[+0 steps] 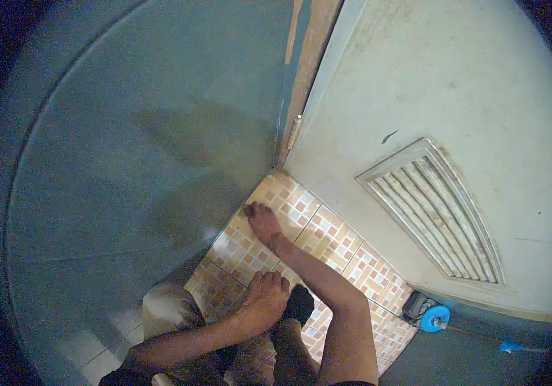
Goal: The person sands a corner of a tiled floor by hand using a small rectangular block.
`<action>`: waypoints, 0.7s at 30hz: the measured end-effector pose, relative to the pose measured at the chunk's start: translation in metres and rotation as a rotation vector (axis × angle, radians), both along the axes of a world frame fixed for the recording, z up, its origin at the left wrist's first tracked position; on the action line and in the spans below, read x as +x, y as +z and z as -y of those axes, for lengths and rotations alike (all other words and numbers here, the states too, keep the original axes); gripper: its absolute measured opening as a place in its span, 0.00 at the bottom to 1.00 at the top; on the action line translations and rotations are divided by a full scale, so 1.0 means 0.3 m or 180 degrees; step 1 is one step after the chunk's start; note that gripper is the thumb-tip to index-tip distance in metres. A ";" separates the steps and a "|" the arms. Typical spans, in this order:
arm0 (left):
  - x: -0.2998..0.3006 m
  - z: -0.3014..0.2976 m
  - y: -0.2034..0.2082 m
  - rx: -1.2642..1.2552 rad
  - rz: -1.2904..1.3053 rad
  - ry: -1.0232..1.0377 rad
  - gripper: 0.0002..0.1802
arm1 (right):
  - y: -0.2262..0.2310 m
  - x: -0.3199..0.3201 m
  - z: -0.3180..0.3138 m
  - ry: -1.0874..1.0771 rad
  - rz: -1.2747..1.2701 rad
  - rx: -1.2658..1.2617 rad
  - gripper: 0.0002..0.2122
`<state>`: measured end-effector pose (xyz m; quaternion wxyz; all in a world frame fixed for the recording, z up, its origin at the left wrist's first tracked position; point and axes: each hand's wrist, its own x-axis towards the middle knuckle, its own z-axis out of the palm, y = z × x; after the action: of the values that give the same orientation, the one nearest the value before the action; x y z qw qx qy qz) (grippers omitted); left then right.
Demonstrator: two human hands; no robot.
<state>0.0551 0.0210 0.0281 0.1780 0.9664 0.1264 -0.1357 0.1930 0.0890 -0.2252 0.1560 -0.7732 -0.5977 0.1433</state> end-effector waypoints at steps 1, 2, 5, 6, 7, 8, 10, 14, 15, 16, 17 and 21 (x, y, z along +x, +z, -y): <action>-0.002 0.002 -0.004 0.0058 0.0020 -0.0062 0.14 | 0.014 -0.028 0.007 0.0698 0.0269 -0.0053 0.17; 0.002 0.001 0.003 0.0041 0.0024 -0.0077 0.14 | 0.023 -0.043 0.013 0.0684 0.0271 -0.0071 0.17; 0.007 -0.015 0.035 0.0034 -0.0081 -0.0132 0.14 | 0.045 -0.048 0.011 0.0798 0.0692 0.0095 0.15; 0.008 -0.015 0.034 0.0046 -0.0079 -0.0127 0.14 | 0.037 0.000 0.013 0.0582 0.0720 0.0269 0.15; 0.008 -0.014 0.034 0.0056 -0.0078 -0.0120 0.14 | 0.027 0.045 0.009 0.0368 0.0746 0.0441 0.15; 0.007 -0.014 0.033 0.0062 -0.0087 -0.0116 0.14 | 0.035 0.079 -0.014 0.0134 0.0963 0.0330 0.15; 0.005 -0.013 0.023 0.0093 -0.0109 -0.0104 0.14 | 0.085 0.136 -0.049 -0.0184 0.1105 0.0105 0.14; 0.008 0.001 0.006 0.0224 -0.0089 -0.0129 0.13 | 0.089 0.097 -0.045 -0.0353 0.0331 -0.0441 0.19; 0.015 0.002 0.019 0.0213 -0.0065 -0.0115 0.13 | 0.055 0.066 -0.014 -0.0115 0.0381 -0.0041 0.18; 0.018 0.004 0.027 0.0202 -0.0039 -0.0104 0.13 | 0.022 0.032 0.019 0.0121 0.0432 0.0357 0.18; 0.006 0.001 0.011 0.0209 -0.0096 -0.0069 0.13 | 0.041 -0.045 0.023 0.0369 0.0337 0.0246 0.18; -0.007 0.022 -0.026 0.0265 -0.0085 -0.0086 0.13 | 0.068 -0.136 0.053 0.0548 0.0367 0.0128 0.20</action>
<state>0.0528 0.0143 0.0204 0.1341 0.9727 0.1213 -0.1455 0.1521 0.0731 -0.2049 0.1239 -0.7227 -0.6727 0.0995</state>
